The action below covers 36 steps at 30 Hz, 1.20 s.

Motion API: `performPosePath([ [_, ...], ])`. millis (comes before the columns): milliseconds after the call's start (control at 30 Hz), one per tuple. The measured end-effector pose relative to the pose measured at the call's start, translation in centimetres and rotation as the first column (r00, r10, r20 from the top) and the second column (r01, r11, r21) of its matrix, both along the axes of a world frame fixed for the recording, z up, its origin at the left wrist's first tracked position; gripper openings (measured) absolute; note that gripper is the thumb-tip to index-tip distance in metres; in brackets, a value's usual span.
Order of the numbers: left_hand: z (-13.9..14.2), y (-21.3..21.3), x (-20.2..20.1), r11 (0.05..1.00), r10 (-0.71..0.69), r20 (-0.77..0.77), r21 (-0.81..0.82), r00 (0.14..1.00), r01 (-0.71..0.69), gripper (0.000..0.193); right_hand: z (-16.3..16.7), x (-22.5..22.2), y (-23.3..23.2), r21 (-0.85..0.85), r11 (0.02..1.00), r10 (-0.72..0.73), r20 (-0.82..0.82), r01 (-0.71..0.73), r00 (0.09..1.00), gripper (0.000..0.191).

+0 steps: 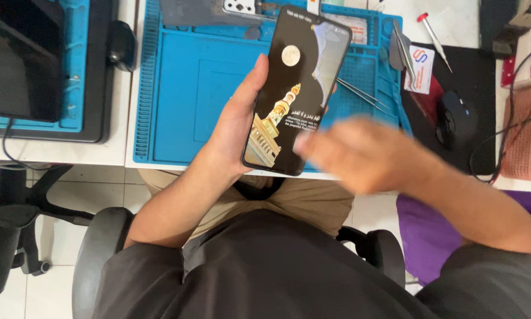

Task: The person disassembles a smartphone, removes the motherboard, and cleans the exterior of the back cover with a cloth. They then reassemble the device by placing the motherboard back into the chassis and aligning the back cover.

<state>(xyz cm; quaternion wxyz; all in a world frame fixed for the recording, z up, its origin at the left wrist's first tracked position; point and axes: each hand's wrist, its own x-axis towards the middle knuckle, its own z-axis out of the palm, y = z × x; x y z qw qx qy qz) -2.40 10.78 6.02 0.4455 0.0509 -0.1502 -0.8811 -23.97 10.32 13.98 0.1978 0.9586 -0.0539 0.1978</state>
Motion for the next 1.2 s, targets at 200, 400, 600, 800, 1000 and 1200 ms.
performPosePath([
  [200,0.0,0.2,-0.4,0.992,0.116,-0.003,-0.050,0.993,-0.116,0.066,-1.8,-1.9,-0.1,-0.030,0.996,-0.087,0.017,0.088,0.996,0.028],
  [400,0.0,-0.5,-0.7,0.925,0.379,-0.003,-0.042,0.925,-0.379,0.074,-4.4,-0.6,2.5,0.076,0.977,-0.206,0.109,0.198,0.972,0.033],
  [600,-0.8,0.3,-2.8,0.823,0.563,-0.022,-0.069,0.826,-0.563,0.074,-5.3,3.2,4.2,0.233,0.962,-0.198,0.252,0.139,0.947,0.039],
  [800,-1.0,0.2,-2.0,0.809,0.580,-0.011,-0.103,0.814,-0.578,0.074,-6.2,1.9,3.6,0.299,0.917,-0.357,0.318,0.265,0.878,0.043],
  [1000,-1.1,0.4,-2.5,0.806,0.587,-0.007,-0.089,0.809,-0.585,0.073,-5.9,3.3,4.5,0.349,0.922,-0.280,0.302,0.168,0.911,0.044],
  [1200,-1.3,-0.1,-1.9,0.857,0.500,-0.040,-0.118,0.865,-0.501,0.073,-6.2,2.3,3.7,0.307,0.932,-0.286,0.289,0.195,0.914,0.038],
])
